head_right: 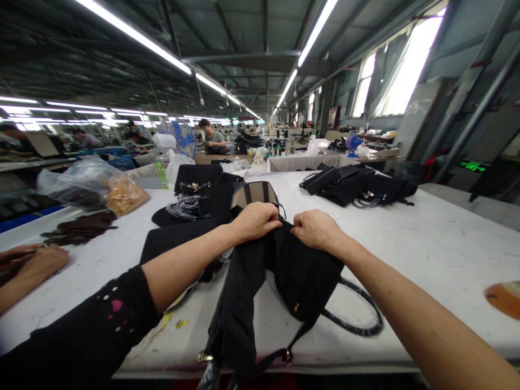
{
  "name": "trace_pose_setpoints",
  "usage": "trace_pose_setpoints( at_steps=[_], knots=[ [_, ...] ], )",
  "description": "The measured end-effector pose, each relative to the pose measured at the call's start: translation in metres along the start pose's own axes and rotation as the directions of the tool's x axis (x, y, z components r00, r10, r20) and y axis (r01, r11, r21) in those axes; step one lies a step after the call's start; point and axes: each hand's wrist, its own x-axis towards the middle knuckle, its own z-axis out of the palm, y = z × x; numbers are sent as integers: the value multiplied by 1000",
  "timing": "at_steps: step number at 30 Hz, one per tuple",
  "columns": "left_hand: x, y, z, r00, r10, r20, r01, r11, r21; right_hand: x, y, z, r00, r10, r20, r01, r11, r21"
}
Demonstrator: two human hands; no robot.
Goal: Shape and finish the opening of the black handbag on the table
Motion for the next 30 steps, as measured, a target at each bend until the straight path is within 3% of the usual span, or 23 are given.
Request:
trace_pose_setpoints(
  at_steps=[8, 11, 14, 17, 22, 26, 30],
  knots=[
    [0, -4, 1, 1000, -29, 5, 30, 994, -105, 27, -6, 2, 998, -29, 63, 15, 977, 212],
    [-5, -4, -1, 993, -113, -18, 106, 971, -215, 33, -9, 4, 998, -35, 46, 24, 977, 210],
    [-16, -9, -7, 970, -204, 130, 238, 908, -345, 26, -7, 0, 1000, -17, 15, 14, 980, 198],
    [-29, -17, -14, 926, -163, 341, 317, 828, -464, 6, -3, -11, 999, -22, 28, 16, 977, 214],
    [-32, -24, -11, 898, -69, 435, 362, 677, -641, -23, 2, -14, 999, -30, 43, 17, 964, 264],
    [-27, -22, 0, 884, -142, 445, 430, 621, -655, -24, 11, 3, 994, 58, 92, -90, 910, 405],
    [-28, -20, 2, 912, -195, 362, 392, 677, -622, -22, 17, 12, 998, 27, 58, -53, 854, 518]
  ],
)
